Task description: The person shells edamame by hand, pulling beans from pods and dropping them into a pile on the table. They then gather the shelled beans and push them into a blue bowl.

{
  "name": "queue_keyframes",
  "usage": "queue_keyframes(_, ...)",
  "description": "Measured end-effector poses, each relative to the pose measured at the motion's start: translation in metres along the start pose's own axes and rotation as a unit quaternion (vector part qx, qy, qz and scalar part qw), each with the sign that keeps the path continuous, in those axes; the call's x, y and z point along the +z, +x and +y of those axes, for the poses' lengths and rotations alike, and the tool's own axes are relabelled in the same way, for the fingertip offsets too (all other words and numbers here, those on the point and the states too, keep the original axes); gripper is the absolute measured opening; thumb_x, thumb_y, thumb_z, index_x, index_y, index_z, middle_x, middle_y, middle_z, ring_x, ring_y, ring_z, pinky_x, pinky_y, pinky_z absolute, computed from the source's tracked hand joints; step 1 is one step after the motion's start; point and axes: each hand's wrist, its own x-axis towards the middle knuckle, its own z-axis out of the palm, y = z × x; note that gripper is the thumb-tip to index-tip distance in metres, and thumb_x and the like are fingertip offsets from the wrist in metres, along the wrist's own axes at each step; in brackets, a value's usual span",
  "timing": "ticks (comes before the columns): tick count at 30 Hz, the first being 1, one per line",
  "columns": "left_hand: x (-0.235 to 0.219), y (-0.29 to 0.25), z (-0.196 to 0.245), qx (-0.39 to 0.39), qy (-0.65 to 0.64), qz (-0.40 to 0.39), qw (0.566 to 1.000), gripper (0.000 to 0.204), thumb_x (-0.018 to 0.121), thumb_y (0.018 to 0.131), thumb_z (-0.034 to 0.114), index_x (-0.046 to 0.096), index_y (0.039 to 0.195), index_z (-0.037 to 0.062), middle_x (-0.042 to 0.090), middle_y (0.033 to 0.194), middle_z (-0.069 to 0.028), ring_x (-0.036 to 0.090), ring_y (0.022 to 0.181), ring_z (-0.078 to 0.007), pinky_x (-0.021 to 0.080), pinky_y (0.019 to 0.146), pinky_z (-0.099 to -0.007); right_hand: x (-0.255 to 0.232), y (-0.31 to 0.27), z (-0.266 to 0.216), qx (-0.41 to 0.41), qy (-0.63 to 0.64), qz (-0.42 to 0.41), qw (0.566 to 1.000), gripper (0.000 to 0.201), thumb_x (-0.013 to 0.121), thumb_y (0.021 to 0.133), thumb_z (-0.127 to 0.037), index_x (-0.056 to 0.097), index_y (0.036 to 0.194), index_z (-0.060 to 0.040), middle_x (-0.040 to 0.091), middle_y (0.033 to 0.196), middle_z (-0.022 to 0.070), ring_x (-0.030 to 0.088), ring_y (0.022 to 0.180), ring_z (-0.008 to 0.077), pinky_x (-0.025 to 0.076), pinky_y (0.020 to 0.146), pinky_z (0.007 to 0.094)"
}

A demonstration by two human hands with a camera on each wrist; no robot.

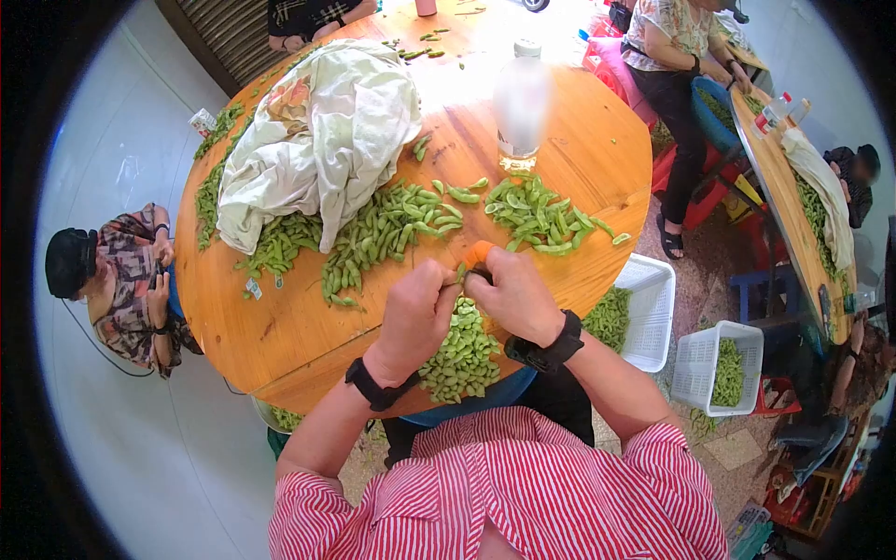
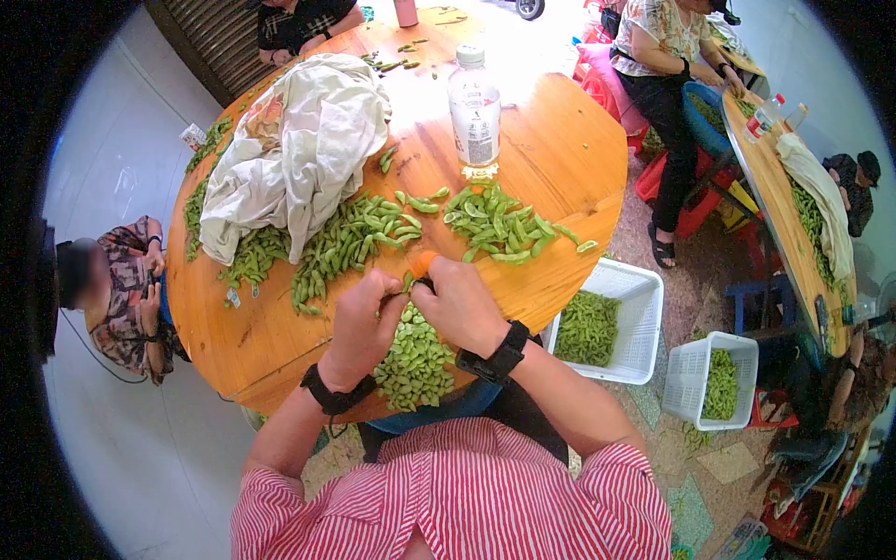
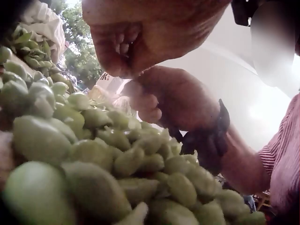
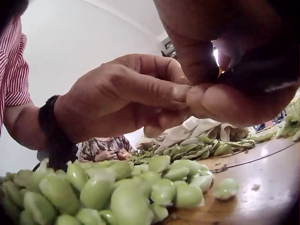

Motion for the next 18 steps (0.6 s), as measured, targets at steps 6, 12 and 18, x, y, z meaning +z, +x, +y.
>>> queue_keyframes(6,-0.009,0.001,-0.008,-0.197,-0.25,-0.069,0.946,0.013,0.067,0.088,0.003,0.055,0.094,-0.0012,0.059,0.075,-0.0066,0.057,0.061,-0.0147,0.046,0.056,-0.0308,-0.002,0.0,0.006,-0.105,0.007,-0.004,0.994,0.017,0.057,0.084,-0.007,0.063,0.099,0.0004,0.057,0.068,0.0209,0.059,0.058,0.027,0.046,0.056,0.0358)
queue_keyframes(12,-0.008,0.004,-0.008,-0.286,-0.326,-0.101,0.895,0.008,0.064,0.091,0.005,0.058,0.095,0.0004,0.06,0.078,-0.001,0.057,0.066,-0.0092,0.047,0.059,-0.0259,-0.003,0.0,0.008,-0.036,0.059,-0.026,0.997,0.014,0.056,0.087,-0.007,0.063,0.096,0.0003,0.06,0.066,0.0109,0.058,0.058,0.0151,0.047,0.056,0.0305)
queue_keyframes(18,-0.004,0.001,-0.005,-0.043,-0.032,-0.039,0.998,0.014,0.066,0.086,0.002,0.058,0.096,-0.0029,0.058,0.079,-0.0107,0.059,0.071,-0.0204,0.047,0.064,-0.0317,-0.005,0.002,0.015,0.003,0.111,-0.085,0.99,0.01,0.055,0.089,-0.006,0.062,0.091,-0.0009,0.059,0.067,0.0,0.056,0.059,0.0067,0.046,0.055,0.0243)
